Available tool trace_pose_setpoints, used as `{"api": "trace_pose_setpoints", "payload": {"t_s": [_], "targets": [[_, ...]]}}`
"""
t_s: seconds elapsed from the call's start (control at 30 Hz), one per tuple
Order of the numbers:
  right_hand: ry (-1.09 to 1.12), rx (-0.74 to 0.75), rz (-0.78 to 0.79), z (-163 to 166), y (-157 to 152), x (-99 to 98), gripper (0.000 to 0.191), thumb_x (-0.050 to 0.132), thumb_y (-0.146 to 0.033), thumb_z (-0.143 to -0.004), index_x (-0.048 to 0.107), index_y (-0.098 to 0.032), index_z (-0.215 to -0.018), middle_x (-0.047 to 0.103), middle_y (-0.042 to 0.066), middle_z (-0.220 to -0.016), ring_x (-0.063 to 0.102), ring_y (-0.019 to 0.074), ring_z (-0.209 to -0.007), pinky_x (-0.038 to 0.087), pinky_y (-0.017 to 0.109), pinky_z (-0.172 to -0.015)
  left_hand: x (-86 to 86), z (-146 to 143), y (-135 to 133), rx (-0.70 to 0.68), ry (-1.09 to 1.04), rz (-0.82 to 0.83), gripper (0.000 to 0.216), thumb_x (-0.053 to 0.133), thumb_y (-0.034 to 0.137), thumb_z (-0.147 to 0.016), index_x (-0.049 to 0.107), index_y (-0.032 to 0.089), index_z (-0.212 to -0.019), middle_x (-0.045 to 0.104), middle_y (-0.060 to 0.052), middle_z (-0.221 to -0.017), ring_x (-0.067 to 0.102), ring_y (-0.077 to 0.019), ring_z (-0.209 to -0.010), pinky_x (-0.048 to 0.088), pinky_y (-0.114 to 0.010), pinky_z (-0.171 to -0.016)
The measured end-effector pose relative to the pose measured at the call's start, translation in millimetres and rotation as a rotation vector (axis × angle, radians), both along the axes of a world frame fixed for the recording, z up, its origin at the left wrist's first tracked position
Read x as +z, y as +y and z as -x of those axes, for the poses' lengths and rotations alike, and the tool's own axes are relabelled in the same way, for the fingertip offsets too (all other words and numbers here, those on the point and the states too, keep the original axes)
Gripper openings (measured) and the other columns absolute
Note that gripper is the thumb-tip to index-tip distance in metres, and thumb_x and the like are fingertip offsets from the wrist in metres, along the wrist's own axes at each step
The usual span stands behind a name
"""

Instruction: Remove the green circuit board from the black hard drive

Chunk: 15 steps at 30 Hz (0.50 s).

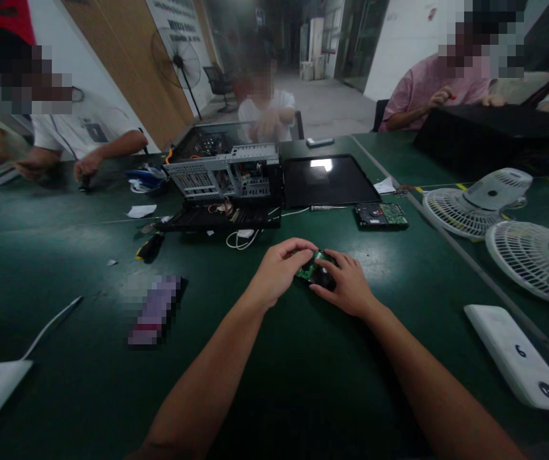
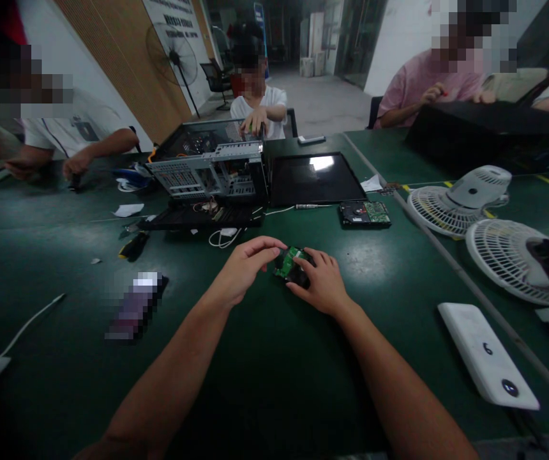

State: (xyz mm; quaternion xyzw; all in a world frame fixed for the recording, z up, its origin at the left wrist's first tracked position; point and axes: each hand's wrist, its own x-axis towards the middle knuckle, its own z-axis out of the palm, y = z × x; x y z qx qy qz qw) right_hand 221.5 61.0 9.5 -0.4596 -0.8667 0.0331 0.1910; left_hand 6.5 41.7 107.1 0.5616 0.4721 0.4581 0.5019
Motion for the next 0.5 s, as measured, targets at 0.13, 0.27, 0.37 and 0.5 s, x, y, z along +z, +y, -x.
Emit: {"api": "trace_pose_setpoints", "payload": {"t_s": [0.13,0.27,0.37,0.5], "targets": [[0.017,0.001,-0.003,0.4,0.5,-0.5,0.060,0.064,-0.058,-0.090,0.060,-0.027,-0.141,0.052,0.013,-0.150,0.046,0.0382,-0.135,0.041,0.058,-0.107,-0.9,-2.5,0.7,-0.022,-0.168,0.183,0.015,0.061,0.028,-0.092,0.069,0.021,-0.103,0.064,-0.001,-0.080,0.060,-0.0119,-0.062,0.044,-0.022,-0.053],[0.026,0.000,0.003,0.8,-0.1,-0.8,0.060,0.063,-0.059,-0.090,0.061,-0.027,-0.140,0.051,0.014,-0.150,0.046,0.0379,-0.135,0.041,0.057,-0.107,-1.9,-4.3,1.0,-0.062,-0.356,0.270,0.015,0.059,0.029,-0.095,0.064,0.020,-0.105,0.068,-0.005,-0.095,0.068,-0.0146,-0.069,0.056,-0.029,-0.064],[0.021,-0.007,0.001,1.3,-0.6,-1.6,0.059,0.062,-0.060,-0.091,0.060,-0.028,-0.140,0.051,0.013,-0.150,0.046,0.0371,-0.136,0.040,0.057,-0.108,-4.5,-4.7,2.2,-0.037,-0.279,0.227,0.018,0.062,0.033,-0.095,0.066,0.019,-0.104,0.067,-0.006,-0.097,0.067,-0.0129,-0.068,0.054,-0.026,-0.062],[0.011,-0.041,-0.005,3.1,1.1,-2.5,0.059,0.059,-0.061,-0.092,0.060,-0.027,-0.141,0.051,0.014,-0.150,0.047,0.0369,-0.135,0.040,0.057,-0.108,-10.2,-3.5,4.0,0.007,-0.105,0.104,0.023,0.066,0.038,-0.093,0.072,0.019,-0.104,0.069,-0.005,-0.095,0.062,-0.0102,-0.068,0.048,-0.021,-0.057]]}}
